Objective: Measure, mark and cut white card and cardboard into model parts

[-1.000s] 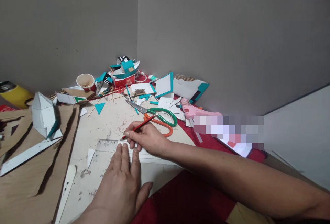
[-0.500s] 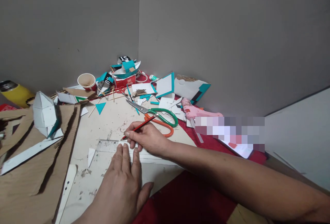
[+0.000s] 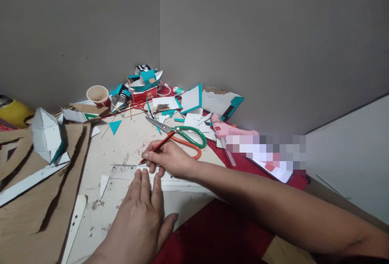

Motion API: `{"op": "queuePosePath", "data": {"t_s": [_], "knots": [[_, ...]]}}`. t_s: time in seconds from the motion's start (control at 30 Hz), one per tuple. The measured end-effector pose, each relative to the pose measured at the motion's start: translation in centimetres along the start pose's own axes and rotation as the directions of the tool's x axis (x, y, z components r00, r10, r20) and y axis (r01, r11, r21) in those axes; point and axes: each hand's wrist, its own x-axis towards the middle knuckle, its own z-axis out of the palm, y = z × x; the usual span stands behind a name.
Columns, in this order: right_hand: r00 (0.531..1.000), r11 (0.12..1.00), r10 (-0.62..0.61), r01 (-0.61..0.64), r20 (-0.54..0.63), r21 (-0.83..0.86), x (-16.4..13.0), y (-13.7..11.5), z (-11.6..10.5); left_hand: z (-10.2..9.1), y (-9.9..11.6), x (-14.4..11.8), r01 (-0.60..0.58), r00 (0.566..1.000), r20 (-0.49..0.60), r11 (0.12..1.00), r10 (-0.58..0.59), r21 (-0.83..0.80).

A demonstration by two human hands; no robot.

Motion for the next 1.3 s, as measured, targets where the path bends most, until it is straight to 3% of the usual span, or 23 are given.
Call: {"op": "queuePosePath", "data": {"t_s": [0.4,0.97,1.3], "knots": [[1.000,0.999,0.013,-0.014,-0.013,-0.044,0.0,-0.3,-0.4,-0.3,0.1,0.5,-0.011,1.000,-0.009,0.999,0.011,0.053],[1.000,0.953,-0.031,0.030,0.002,-0.300,-1.4,-1.6,-1.0,-0.4,-0.1,0.6,-0.037,0.999,-0.017,0.998,0.037,0.041],[0.983,0.766,-0.173,0.169,0.054,-0.620,-2.8,-3.1,-1.5,-0.5,-0.1,0.4,-0.048,0.999,-0.016,0.998,0.049,0.048]]}}
